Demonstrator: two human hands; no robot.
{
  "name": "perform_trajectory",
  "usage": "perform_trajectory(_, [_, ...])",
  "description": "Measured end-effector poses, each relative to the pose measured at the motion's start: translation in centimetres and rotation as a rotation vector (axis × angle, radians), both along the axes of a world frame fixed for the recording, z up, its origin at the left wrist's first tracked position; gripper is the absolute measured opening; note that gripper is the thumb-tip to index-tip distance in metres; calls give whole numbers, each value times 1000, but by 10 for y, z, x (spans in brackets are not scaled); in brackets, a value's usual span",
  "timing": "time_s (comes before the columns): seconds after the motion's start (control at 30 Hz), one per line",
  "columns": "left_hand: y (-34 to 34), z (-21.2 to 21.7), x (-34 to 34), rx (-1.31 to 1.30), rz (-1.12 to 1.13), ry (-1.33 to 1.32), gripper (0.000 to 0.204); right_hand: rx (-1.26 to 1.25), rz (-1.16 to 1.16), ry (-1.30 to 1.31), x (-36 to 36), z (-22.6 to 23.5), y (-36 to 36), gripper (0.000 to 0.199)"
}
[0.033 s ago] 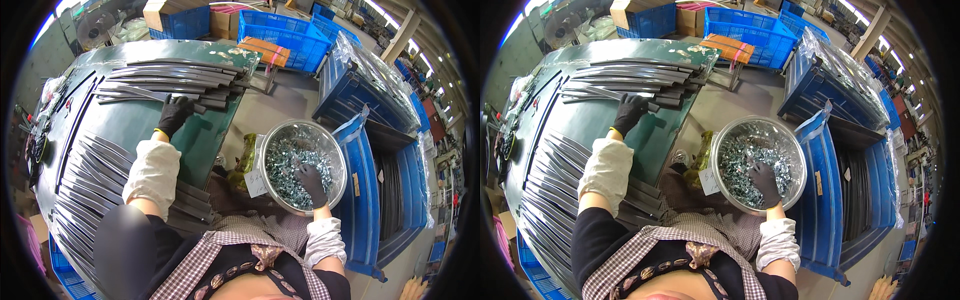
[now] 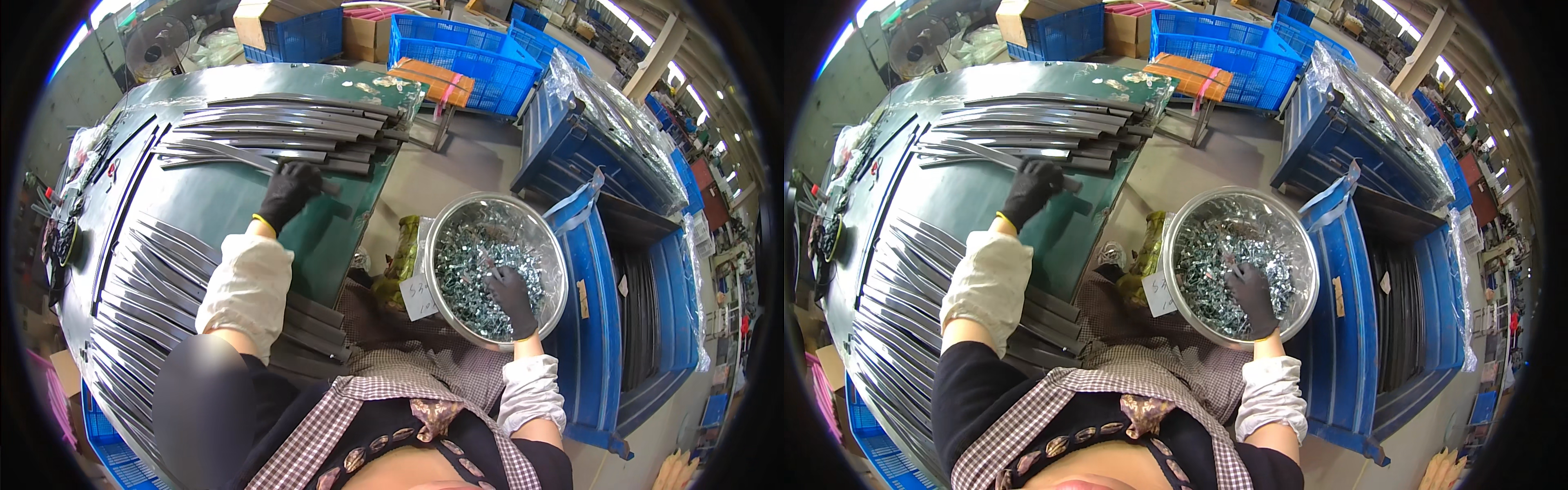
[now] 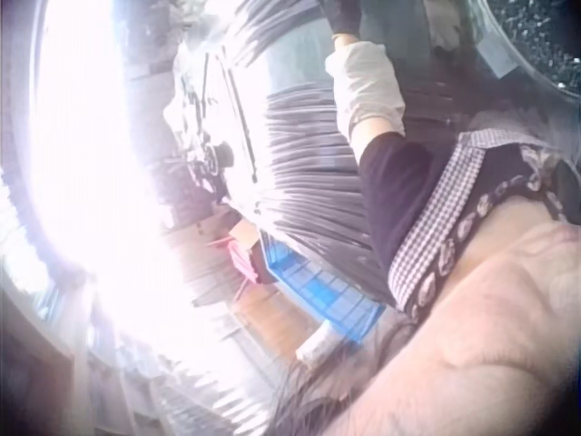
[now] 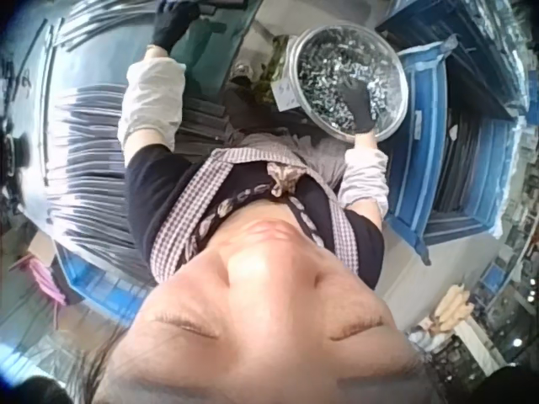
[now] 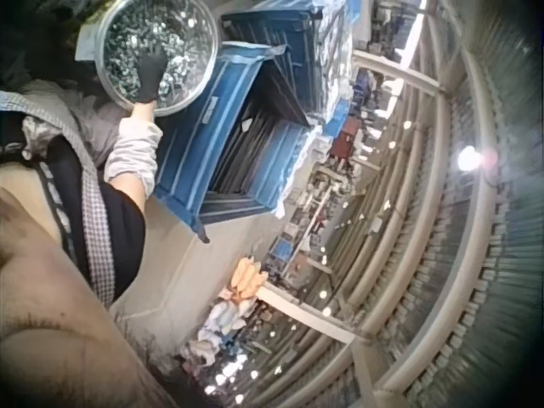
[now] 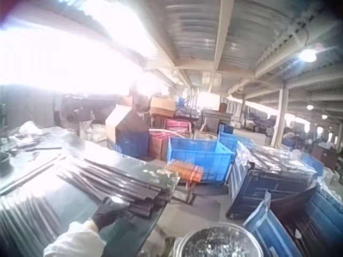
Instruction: The person repeatedly picks small metallic fasteners from a bowl and inserts them into holes on long metal bars. They handle the bars and fasteners by hand, placing each fastener into a hole and then setting the bar aside. The process is repeated continuously throughout the clip.
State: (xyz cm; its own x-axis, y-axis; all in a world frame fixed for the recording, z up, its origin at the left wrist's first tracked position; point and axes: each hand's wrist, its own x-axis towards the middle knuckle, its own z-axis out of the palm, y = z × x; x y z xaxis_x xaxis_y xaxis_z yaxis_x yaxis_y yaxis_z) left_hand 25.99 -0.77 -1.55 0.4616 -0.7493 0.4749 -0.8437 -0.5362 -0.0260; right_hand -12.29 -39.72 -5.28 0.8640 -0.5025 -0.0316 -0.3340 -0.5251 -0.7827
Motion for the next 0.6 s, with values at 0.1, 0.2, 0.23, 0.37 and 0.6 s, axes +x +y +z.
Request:
perform_trajectory(0.1, [-10, -17, -74, 101, -121, 64, 33, 209, -28, -81, -3, 22, 17, 28])
perform_trajectory(0.2, [-34, -6, -135, 66, -266, 302, 38, 448, -9, -128, -12, 43, 36, 23])
perform_trajectory(0.23, [-41, -1, -146, 61, -299, 332, 39, 523, -20, -142, -13, 52, 47, 22])
perform_trajectory(0.37, [-49, -10, -162, 14, -369, 397, 43, 631, -14, -176, -38, 74, 89, 20])
perform_trajectory(0.6, [-53, 37, -238, 64, -569, 254, 41, 771, 201, -139, -56, 49, 145, 30])
